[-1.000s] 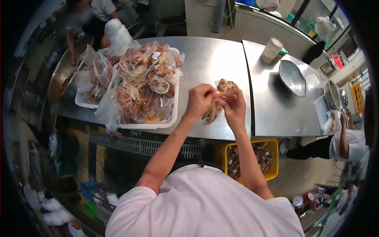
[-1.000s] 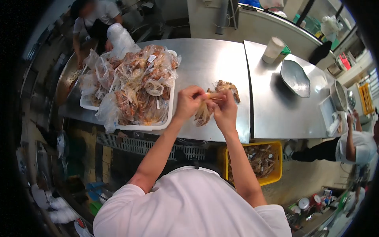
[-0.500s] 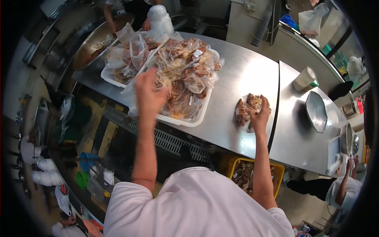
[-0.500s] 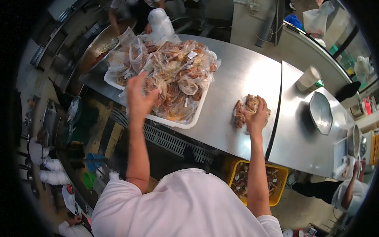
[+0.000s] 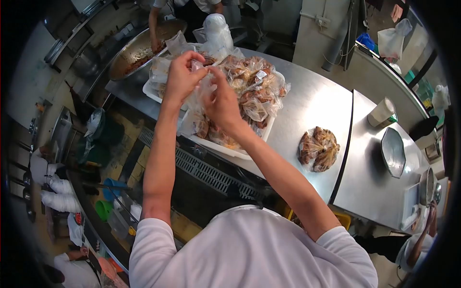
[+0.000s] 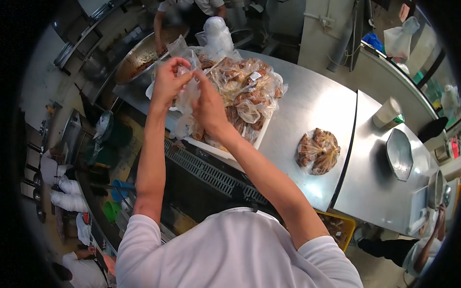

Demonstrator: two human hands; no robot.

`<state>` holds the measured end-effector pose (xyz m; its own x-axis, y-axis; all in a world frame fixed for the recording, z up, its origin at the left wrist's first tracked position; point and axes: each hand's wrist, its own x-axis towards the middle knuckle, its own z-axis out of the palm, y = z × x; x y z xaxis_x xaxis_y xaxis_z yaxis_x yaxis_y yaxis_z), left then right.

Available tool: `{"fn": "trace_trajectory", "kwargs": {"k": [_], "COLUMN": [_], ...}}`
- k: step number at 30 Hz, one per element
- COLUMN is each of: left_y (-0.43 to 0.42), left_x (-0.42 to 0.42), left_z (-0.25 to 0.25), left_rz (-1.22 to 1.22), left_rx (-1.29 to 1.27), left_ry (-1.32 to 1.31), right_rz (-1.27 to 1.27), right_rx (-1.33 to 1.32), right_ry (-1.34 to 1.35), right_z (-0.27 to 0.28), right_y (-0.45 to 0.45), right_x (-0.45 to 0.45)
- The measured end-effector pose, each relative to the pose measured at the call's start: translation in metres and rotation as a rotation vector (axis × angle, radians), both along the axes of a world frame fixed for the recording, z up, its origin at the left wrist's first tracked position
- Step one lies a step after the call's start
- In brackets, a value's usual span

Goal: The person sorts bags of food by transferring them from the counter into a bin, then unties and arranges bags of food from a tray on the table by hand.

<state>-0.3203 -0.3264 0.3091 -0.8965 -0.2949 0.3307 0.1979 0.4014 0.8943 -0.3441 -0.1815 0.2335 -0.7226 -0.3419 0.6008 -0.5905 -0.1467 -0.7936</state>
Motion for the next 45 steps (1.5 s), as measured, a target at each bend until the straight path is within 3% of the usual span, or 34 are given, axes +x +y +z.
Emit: {"fn": "trace_trajectory", "kwargs": {"k": [2, 3, 4, 5, 6, 9, 11, 14, 16, 20, 22, 25, 27, 30, 31, 33, 34, 36, 37, 38, 40, 41, 42, 44, 45], "left_y": [-0.002, -0.004, -0.002, 0.001, 0.020, 0.058, 0.039, 0.032, 0.040, 0.089, 0.088, 0.086, 0.101, 0.127, 0.132, 0.142, 0.142, 0.139, 0.129, 0.119, 0.116, 0.108, 0.110, 0.115, 0.121], "left_x": [0.009, 0.016, 0.027, 0.045, 0.050, 0.039, 0.023, 0.031, 0.028, 0.007, 0.006, -0.002, 0.006, 0.001, 0.003, 0.016, 0.025, 0.041, 0.038, 0.030, 0.029, 0.031, 0.033, 0.036, 0.038], "left_z": [-0.002, -0.009, -0.012, -0.015, -0.027, -0.076, -0.093, -0.047, -0.044, -0.089, -0.114, -0.087, -0.048, -0.045, -0.041, -0.039, -0.044, -0.066, -0.101, -0.136, -0.153, -0.159, -0.157, -0.154, -0.143], "left_rz": [-0.012, -0.024, -0.040, 0.063, 0.054, 0.101, 0.080, 0.212, 0.187, 0.068, 0.012, -0.110, -0.198, -0.330, -0.315, -0.125, -0.120, 0.253, 0.238, 0.239, -0.055, -0.108, -0.107, -0.052, -0.049], "left_rx": [0.052, 0.041, 0.032, -0.274, -0.273, -0.332, -0.165, -0.091, -0.142, -0.614, -0.458, -0.418, -0.322, -0.244, -0.251, -0.510, -0.513, -0.439, -0.492, -0.493, 0.176, 0.230, 0.233, -0.071, -0.069], "left_ry": [0.078, 0.237, 0.395, 0.194, 0.198, 0.255, -0.070, 0.145, 0.118, 0.459, -0.019, 0.073, 0.181, 0.141, 0.148, 0.471, 0.468, 0.478, 0.335, 0.332, -0.189, -0.315, -0.313, 0.196, 0.194], "right_rz": [0.022, -0.052, -0.058, -0.028, 0.000, -0.013, -0.023, -0.100, -0.052, -0.096, -0.049, 0.335, 0.364, 0.342, 0.278, 0.186, 0.191, 0.191, 0.169, 0.171, 0.249, 0.251, 0.255, 0.259, 0.318], "right_rx": [0.025, -0.065, -0.065, -0.021, 0.022, 0.104, 0.120, 0.202, 0.250, 0.197, 0.241, 0.095, 0.159, 0.320, 0.303, 0.184, 0.035, -0.213, -0.350, -0.349, -0.353, -0.350, -0.309, -0.265, -0.222], "right_ry": [-0.116, 0.056, 0.053, -0.035, -0.122, -0.040, 0.039, -0.060, -0.085, -0.142, -0.245, -0.049, 0.017, 0.261, 0.037, -0.344, -0.470, -0.660, -0.749, -0.752, -0.691, -0.691, -0.668, -0.646, -0.568], "right_z": [0.012, 0.010, 0.011, 0.013, 0.017, 0.017, 0.008, -0.009, -0.013, -0.036, -0.038, -0.033, -0.041, -0.056, -0.076, -0.123, -0.124, -0.120, -0.104, -0.101, -0.100, -0.104, -0.107, -0.114, -0.098], "right_y": [0.006, 0.007, 0.014, 0.023, 0.032, 0.052, 0.068, 0.099, 0.107, 0.100, 0.115, 0.151, 0.154, 0.138, 0.126, 0.106, 0.102, 0.099, 0.098, 0.097, 0.092, 0.092, 0.092, 0.091, 0.089], "right_x": [-0.024, -0.035, -0.041, -0.047, -0.051, -0.048, -0.054, -0.065, -0.062, -0.053, -0.052, -0.061, -0.061, -0.044, -0.032, -0.031, -0.028, -0.026, -0.019, -0.020, -0.024, -0.027, -0.030, -0.033, -0.026]}}
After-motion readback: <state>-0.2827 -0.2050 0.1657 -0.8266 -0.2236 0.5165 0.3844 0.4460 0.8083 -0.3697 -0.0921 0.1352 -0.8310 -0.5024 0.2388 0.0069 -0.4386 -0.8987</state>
